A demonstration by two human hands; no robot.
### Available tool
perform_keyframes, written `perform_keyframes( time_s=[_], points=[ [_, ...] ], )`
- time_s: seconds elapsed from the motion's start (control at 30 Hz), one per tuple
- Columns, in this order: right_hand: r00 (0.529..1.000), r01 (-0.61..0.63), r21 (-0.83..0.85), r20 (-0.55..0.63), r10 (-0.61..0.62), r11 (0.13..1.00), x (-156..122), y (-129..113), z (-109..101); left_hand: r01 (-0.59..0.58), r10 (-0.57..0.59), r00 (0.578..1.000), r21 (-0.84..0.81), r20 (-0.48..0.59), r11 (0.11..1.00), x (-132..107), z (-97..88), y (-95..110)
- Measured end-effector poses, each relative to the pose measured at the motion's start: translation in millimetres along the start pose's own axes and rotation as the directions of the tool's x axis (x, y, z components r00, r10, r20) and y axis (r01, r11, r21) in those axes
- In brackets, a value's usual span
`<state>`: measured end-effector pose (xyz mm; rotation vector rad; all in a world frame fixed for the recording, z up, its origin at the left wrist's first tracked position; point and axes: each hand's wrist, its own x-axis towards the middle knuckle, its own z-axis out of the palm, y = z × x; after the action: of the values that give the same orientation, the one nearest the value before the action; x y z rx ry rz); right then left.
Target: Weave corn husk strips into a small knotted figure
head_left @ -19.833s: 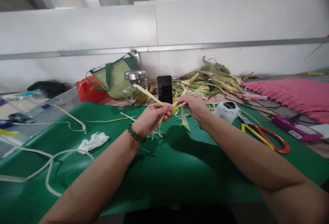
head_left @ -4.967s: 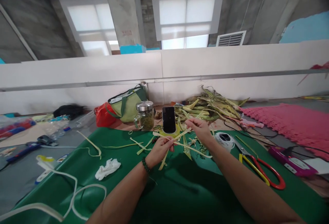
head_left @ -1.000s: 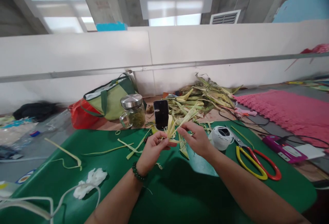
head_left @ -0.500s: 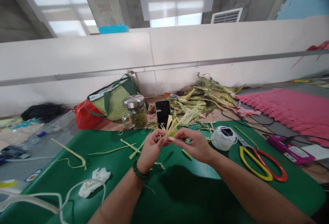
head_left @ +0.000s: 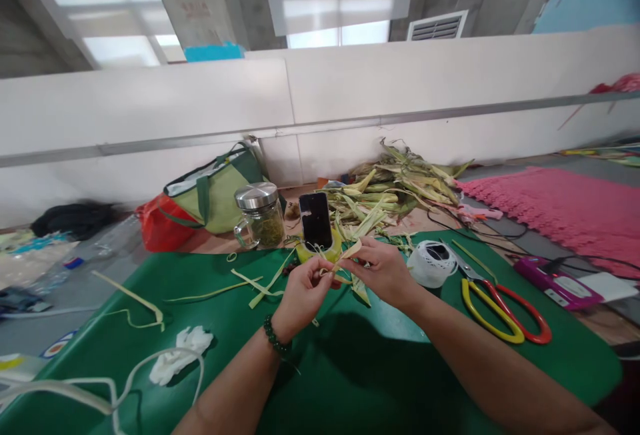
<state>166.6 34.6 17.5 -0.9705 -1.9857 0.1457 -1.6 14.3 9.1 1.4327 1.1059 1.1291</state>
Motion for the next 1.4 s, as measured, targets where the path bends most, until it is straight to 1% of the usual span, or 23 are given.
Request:
perform_keyframes(
  time_s=[0.1, 0.17, 0.27, 0.37, 0.43, 0.5, 0.63, 0.73, 0.83, 0.9, 0.93, 0.97, 1.0, 1.03, 1.07, 1.1, 1.13, 1.17, 1.2, 1.23, 1.27, 1.33, 1.4],
  points=[
    [0.990, 0.138, -0.011, -0.031, -0.138, 0.990, -2, -7, -1, -0.002, 0.002, 1.000, 0.011, -0.014, 1.000, 0, 0.7, 2],
    [0.969, 0.245, -0.001, -0.020, -0.245, 0.970, -5, -13, 1, -0.028, 0.029, 0.999, 0.034, -0.034, 0.999, 1, 0.1, 5],
    [0.925, 0.377, -0.040, -0.043, -0.378, 0.926, -9, -20, 5, -0.062, 0.070, 0.994, 0.091, -0.088, 0.994, 0, -1.4, 8],
    [0.859, 0.494, -0.139, -0.074, -0.507, 0.858, -10, -25, 7, -0.068, 0.079, 0.987, 0.083, -0.137, 0.994, -2, -2.5, 9],
    [0.828, 0.543, -0.181, -0.048, -0.559, 0.820, -11, -26, 8, -0.060, 0.063, 0.987, 0.020, -0.151, 0.998, -2, -2.8, 9],
    [0.811, 0.570, -0.197, -0.023, -0.585, 0.798, -11, -26, 9, -0.030, 0.018, 0.989, -0.079, -0.146, 0.996, -3, -2.9, 10],
    [0.790, 0.599, -0.205, -0.007, -0.613, 0.774, -13, -21, 13, 0.066, -0.089, 0.994, -0.327, -0.058, 0.943, -3, -3.6, 12],
    [0.802, 0.581, -0.235, 0.006, -0.597, 0.779, -14, -20, 16, 0.074, -0.091, 0.996, -0.410, -0.021, 0.909, -3, -4.7, 11],
    [0.814, 0.567, -0.230, 0.011, -0.580, 0.791, -14, -21, 16, 0.033, -0.051, 0.998, -0.371, -0.039, 0.928, -3, -6.4, 11],
    [0.820, 0.566, -0.155, -0.001, -0.573, 0.810, -13, -21, 15, 0.004, -0.028, 0.997, -0.325, -0.070, 0.946, -3, -7.5, 13],
    [0.840, 0.537, -0.093, -0.027, -0.542, 0.838, -12, -20, 14, -0.006, -0.021, 0.996, -0.307, -0.084, 0.952, -3, -7.9, 14],
    [0.883, 0.465, -0.017, -0.062, -0.465, 0.885, -10, -17, 13, -0.009, -0.018, 0.996, -0.297, -0.089, 0.955, -3, -7.9, 15],
    [0.938, 0.341, 0.078, -0.094, -0.334, 0.937, -8, -14, 12, -0.002, -0.023, 0.997, -0.292, -0.080, 0.957, -3, -7.7, 16],
    [0.981, 0.178, 0.194, -0.107, -0.160, 0.965, -5, -10, 12, 0.011, -0.030, 0.998, -0.293, -0.060, 0.956, -3, -7.1, 17],
    [0.996, -0.004, 0.317, -0.087, 0.033, 0.949, -3, -6, 11, 0.029, -0.040, 0.999, -0.300, -0.031, 0.954, -3, -6.3, 17],
    [0.982, -0.154, 0.443, -0.033, 0.187, 0.883, 0, -2, 11, 0.047, -0.050, 0.999, -0.307, 0.000, 0.950, -3, -5.5, 17],
    [0.959, -0.255, 0.549, 0.039, 0.280, 0.796, 2, 1, 10, 0.065, -0.060, 0.998, -0.313, 0.026, 0.948, -3, -4.6, 17],
    [0.941, -0.316, 0.626, 0.112, 0.318, 0.713, 4, 3, 10, 0.080, -0.070, 0.997, -0.316, 0.044, 0.945, -3, -3.8, 17],
    [0.933, -0.345, 0.672, 0.172, 0.314, 0.655, 6, 4, 10, 0.091, -0.078, 0.996, -0.319, 0.053, 0.943, -4, -3.2, 16],
    [0.933, -0.354, 0.687, 0.210, 0.293, 0.635, 6, 3, 9, 0.099, -0.086, 0.995, -0.320, 0.057, 0.942, -4, -2.8, 15],
    [0.938, -0.345, 0.675, 0.221, 0.267, 0.652, 7, 2, 9, 0.104, -0.091, 0.994, -0.320, 0.055, 0.942, -4, -2.5, 15],
    [0.966, -0.259, 0.594, 0.156, 0.207, 0.762, 5, -2, 9, 0.099, -0.089, 0.995, -0.320, 0.045, 0.942, -3, -1.8, 14],
    [0.995, -0.092, 0.421, -0.004, 0.103, 0.902, 3, -6, 9, 0.085, -0.082, 0.996, -0.317, 0.025, 0.945, -3, -0.5, 14]
  ],
)
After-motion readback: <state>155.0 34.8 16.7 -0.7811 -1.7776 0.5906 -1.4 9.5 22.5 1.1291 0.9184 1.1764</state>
